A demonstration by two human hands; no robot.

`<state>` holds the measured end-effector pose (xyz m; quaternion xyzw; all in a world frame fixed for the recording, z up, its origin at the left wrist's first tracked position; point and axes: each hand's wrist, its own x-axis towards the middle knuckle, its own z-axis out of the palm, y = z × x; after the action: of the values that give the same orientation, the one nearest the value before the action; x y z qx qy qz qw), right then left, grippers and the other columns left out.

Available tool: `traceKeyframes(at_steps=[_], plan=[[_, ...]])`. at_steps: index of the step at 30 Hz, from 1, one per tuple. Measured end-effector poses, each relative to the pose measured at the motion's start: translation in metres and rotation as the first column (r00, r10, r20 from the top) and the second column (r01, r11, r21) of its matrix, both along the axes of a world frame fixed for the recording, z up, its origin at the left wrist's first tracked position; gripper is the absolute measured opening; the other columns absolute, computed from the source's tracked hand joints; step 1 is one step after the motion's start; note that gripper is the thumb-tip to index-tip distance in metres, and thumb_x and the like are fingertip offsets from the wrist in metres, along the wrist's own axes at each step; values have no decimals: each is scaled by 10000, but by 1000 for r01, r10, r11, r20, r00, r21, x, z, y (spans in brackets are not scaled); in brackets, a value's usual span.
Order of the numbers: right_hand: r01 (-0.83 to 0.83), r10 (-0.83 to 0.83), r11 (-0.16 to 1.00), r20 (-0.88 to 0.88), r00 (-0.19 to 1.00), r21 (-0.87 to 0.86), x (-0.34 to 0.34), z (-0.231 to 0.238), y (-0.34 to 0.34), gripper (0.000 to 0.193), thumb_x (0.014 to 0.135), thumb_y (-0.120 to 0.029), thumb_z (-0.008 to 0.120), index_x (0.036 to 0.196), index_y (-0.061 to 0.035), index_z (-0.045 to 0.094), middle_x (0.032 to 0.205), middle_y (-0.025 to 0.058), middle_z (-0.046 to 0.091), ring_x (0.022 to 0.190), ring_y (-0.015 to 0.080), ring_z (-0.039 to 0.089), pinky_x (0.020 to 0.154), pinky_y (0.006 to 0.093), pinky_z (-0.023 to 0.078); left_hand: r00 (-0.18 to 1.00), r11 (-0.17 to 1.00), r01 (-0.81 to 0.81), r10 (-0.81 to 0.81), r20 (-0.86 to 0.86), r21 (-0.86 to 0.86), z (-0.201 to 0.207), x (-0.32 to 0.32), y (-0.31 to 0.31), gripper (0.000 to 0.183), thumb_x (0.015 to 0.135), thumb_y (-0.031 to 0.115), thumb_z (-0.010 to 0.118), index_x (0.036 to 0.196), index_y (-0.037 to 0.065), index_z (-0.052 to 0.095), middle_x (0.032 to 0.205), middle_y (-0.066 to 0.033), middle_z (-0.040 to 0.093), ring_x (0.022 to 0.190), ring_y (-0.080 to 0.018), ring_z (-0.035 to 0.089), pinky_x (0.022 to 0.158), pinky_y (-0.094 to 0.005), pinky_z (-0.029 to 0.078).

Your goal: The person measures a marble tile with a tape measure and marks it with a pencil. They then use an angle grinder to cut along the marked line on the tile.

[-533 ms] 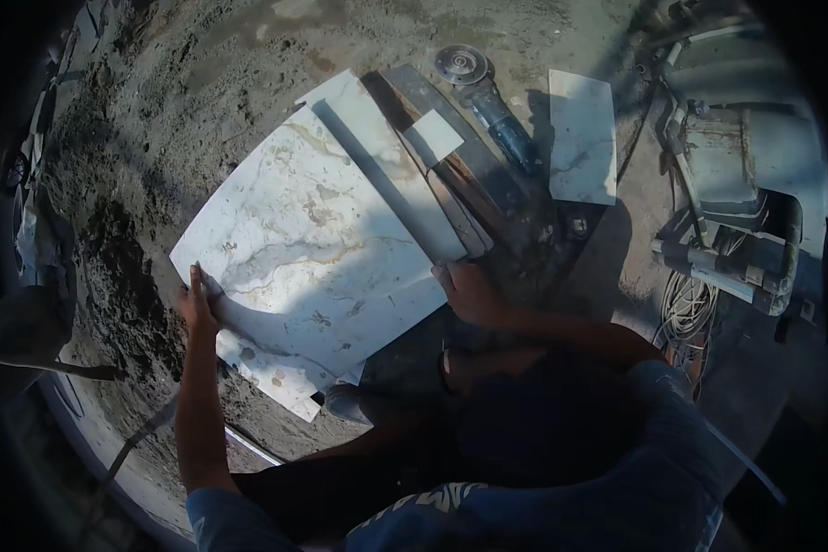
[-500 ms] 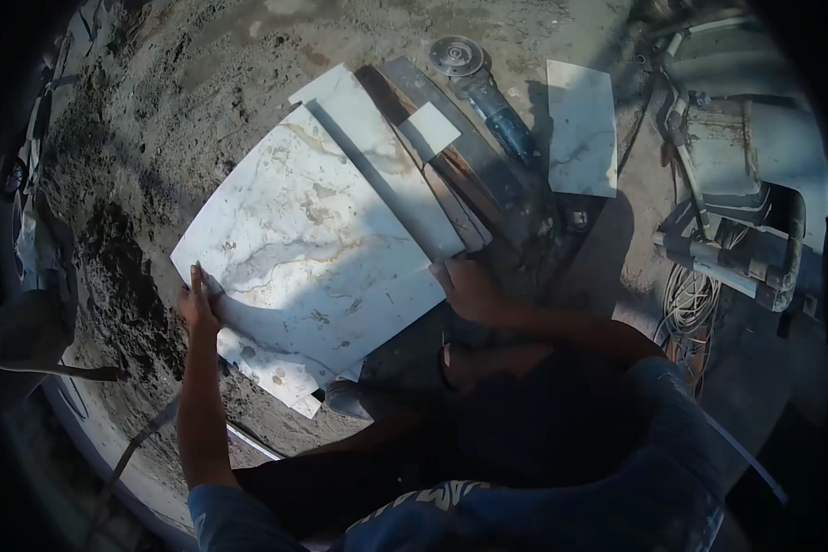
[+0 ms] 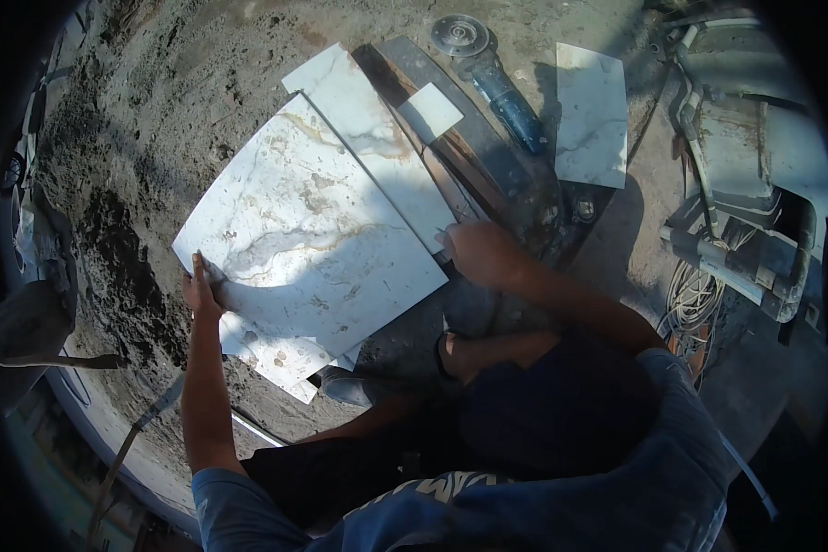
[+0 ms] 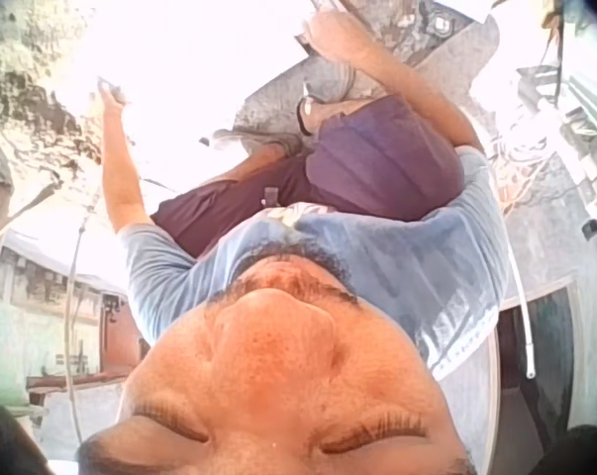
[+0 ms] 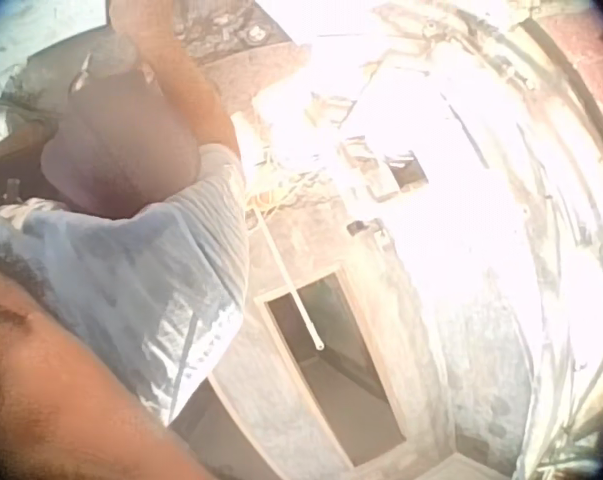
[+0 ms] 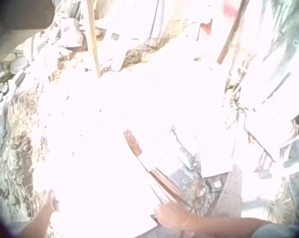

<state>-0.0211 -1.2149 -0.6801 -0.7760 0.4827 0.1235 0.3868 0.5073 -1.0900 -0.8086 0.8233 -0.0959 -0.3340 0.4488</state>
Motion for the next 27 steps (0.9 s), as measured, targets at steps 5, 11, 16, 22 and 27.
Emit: traceKeyframes(at_steps=[5, 11, 16, 22, 27], plan=[[18, 92, 931, 282, 955, -364, 41, -25, -133, 335, 1059, -274, 455, 1146, -5, 634, 1100, 227, 660, 1022, 426, 643, 900, 504, 509, 996, 997, -25, 18, 93, 75, -7, 20, 11, 628, 862, 505, 795, 1154, -20, 613, 1072, -125, 644, 891, -222, 625, 725, -380, 537], [-380, 531, 607, 0, 848, -698, 170, -91, -286, 338, 1039, -244, 482, 1258, -35, 633, 1261, 147, 641, 1122, 374, 636, 979, 482, 507, 998, 991, -64, 64, 5, 121, -14, 18, -2, 712, 820, 513, 831, 1206, -41, 604, 1082, -115, 643, 884, -213, 614, 781, -389, 529], [-350, 383, 857, 12, 924, -377, 242, -107, -289, 445, 1079, -349, 409, 1128, 16, 659, 1153, 216, 685, 1081, 403, 656, 961, 525, 507, 996, 995, -93, 92, 22, 32, -5, 18, 11, 737, 828, 496, 831, 1240, -61, 579, 1115, -132, 645, 933, -231, 633, 803, -389, 534], [-234, 296, 927, 191, 936, -292, 243, -114, -287, 565, 1079, -447, 389, 1004, 39, 667, 910, 286, 690, 941, 458, 679, 887, 547, 509, 987, 990, -129, 122, -103, -60, 2, 8, 20, 582, 886, 385, 811, 1212, -43, 590, 1113, -123, 652, 908, -202, 645, 774, -336, 543], [-321, 405, 895, 258, 877, -311, 255, -122, -269, 529, 1072, -433, 419, 969, 20, 672, 923, 275, 686, 947, 462, 669, 892, 561, 495, 983, 988, -144, 138, -118, -46, 6, 0, 13, 590, 898, 391, 799, 1220, -42, 561, 1088, -111, 650, 909, -193, 648, 764, -348, 550]])
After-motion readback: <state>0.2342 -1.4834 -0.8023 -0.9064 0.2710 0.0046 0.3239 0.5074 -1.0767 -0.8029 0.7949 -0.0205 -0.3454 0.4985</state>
